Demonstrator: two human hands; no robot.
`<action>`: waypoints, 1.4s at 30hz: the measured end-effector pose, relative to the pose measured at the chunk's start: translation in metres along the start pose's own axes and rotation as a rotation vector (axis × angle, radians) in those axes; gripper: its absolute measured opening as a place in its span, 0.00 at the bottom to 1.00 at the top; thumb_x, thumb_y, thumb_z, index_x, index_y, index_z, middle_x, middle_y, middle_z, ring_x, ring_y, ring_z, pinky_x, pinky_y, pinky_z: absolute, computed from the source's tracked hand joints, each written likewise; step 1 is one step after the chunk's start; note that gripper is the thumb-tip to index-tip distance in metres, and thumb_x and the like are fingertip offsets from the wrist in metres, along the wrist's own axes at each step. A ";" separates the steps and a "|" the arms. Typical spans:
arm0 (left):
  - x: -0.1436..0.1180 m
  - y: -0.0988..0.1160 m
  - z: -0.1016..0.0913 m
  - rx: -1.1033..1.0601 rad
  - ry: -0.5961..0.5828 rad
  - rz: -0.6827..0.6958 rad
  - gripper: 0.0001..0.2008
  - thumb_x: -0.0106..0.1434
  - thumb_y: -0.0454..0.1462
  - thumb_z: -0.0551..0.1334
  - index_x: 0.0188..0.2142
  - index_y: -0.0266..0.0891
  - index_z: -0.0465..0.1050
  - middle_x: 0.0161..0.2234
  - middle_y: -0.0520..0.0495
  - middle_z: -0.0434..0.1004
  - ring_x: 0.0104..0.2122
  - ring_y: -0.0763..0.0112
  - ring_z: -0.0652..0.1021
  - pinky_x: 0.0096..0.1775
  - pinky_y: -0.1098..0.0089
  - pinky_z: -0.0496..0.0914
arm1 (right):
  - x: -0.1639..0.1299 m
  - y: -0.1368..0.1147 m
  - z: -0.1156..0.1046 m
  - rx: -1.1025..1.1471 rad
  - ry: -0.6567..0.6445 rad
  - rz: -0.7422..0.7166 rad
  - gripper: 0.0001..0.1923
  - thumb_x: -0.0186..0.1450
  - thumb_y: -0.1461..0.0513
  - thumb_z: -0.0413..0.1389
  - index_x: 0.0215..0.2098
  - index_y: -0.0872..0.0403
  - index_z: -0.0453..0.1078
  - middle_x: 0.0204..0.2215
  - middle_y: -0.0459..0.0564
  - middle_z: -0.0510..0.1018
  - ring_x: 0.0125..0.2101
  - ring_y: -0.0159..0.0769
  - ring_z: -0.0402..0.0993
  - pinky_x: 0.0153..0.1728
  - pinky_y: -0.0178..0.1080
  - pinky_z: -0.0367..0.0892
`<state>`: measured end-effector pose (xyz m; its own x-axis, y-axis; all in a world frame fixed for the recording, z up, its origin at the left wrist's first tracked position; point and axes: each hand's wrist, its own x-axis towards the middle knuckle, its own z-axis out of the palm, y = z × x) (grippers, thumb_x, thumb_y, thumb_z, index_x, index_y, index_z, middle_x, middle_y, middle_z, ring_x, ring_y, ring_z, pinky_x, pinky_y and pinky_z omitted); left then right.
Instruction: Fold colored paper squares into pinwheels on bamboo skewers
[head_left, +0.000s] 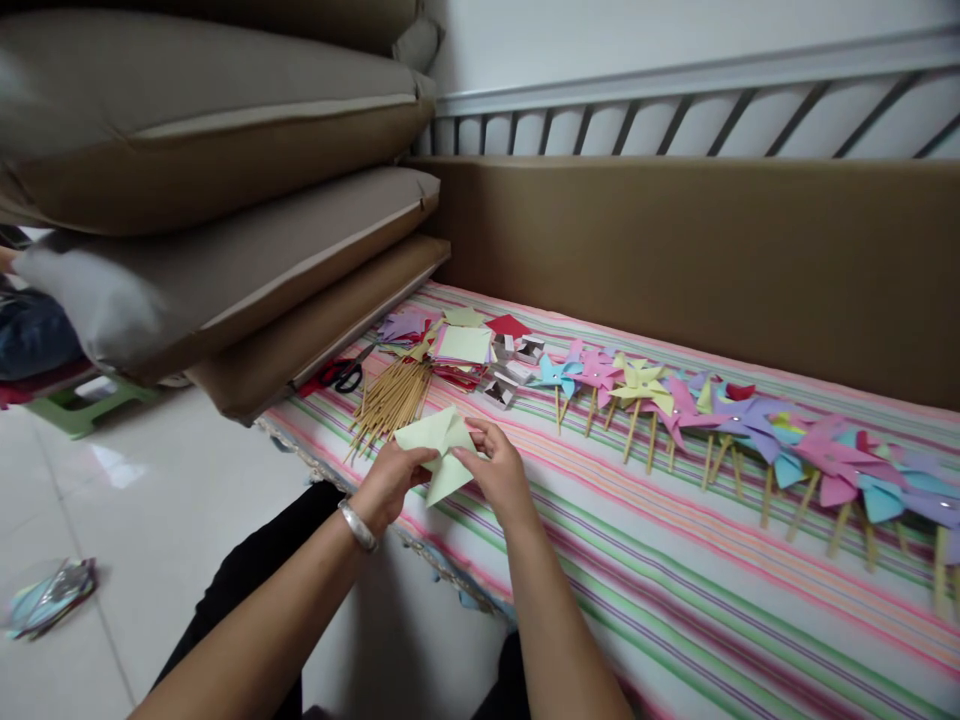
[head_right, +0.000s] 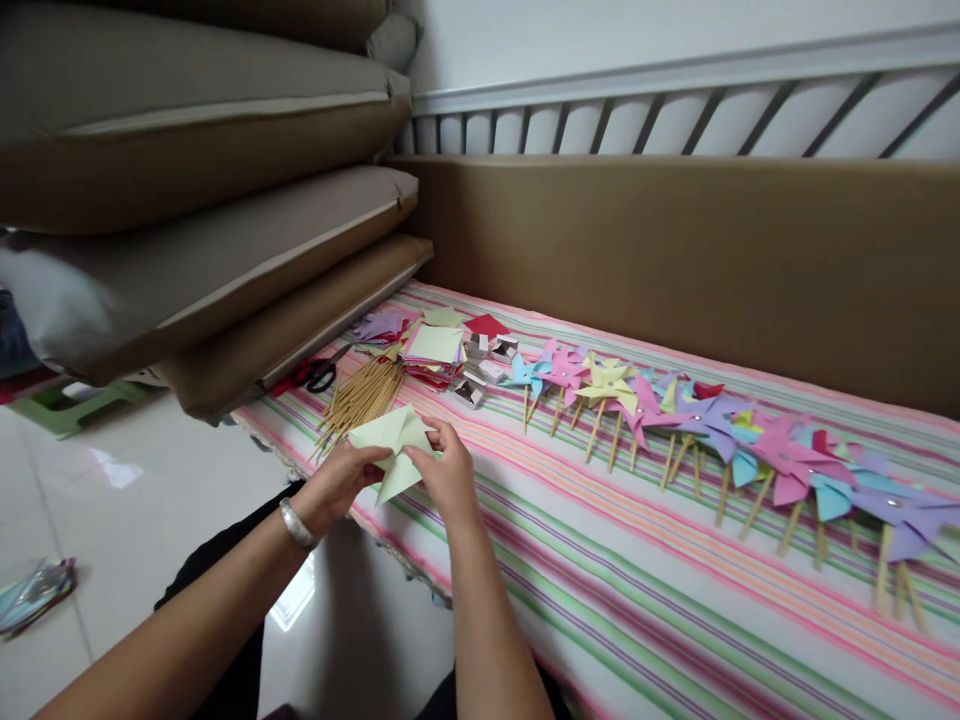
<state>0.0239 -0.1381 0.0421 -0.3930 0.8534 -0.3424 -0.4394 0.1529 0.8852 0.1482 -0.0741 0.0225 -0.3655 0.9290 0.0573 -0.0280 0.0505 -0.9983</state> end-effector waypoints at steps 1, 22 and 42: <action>0.000 0.000 -0.001 0.016 -0.007 -0.023 0.18 0.41 0.31 0.67 0.36 0.32 0.74 0.29 0.43 0.79 0.25 0.67 0.76 0.29 0.68 0.70 | 0.000 -0.001 -0.002 0.079 -0.042 0.063 0.26 0.50 0.62 0.59 0.48 0.54 0.65 0.29 0.47 0.77 0.30 0.38 0.74 0.32 0.39 0.67; 0.009 -0.007 -0.007 0.014 0.043 -0.038 0.07 0.41 0.34 0.67 0.21 0.33 0.71 0.17 0.50 0.73 0.18 0.73 0.72 0.23 0.73 0.64 | 0.003 0.010 0.004 0.173 0.029 0.081 0.27 0.53 0.60 0.57 0.51 0.54 0.63 0.28 0.46 0.76 0.27 0.35 0.73 0.30 0.38 0.68; 0.016 0.017 -0.033 0.128 0.076 -0.017 0.10 0.40 0.34 0.67 0.25 0.33 0.74 0.22 0.45 0.76 0.21 0.69 0.74 0.24 0.68 0.70 | -0.006 0.010 0.015 -0.395 -0.103 -0.410 0.06 0.56 0.65 0.57 0.29 0.48 0.76 0.61 0.47 0.58 0.62 0.43 0.47 0.59 0.51 0.47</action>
<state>-0.0166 -0.1380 0.0409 -0.4488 0.8106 -0.3760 -0.3417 0.2331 0.9104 0.1360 -0.0846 0.0128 -0.4870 0.7654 0.4207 0.1563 0.5503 -0.8202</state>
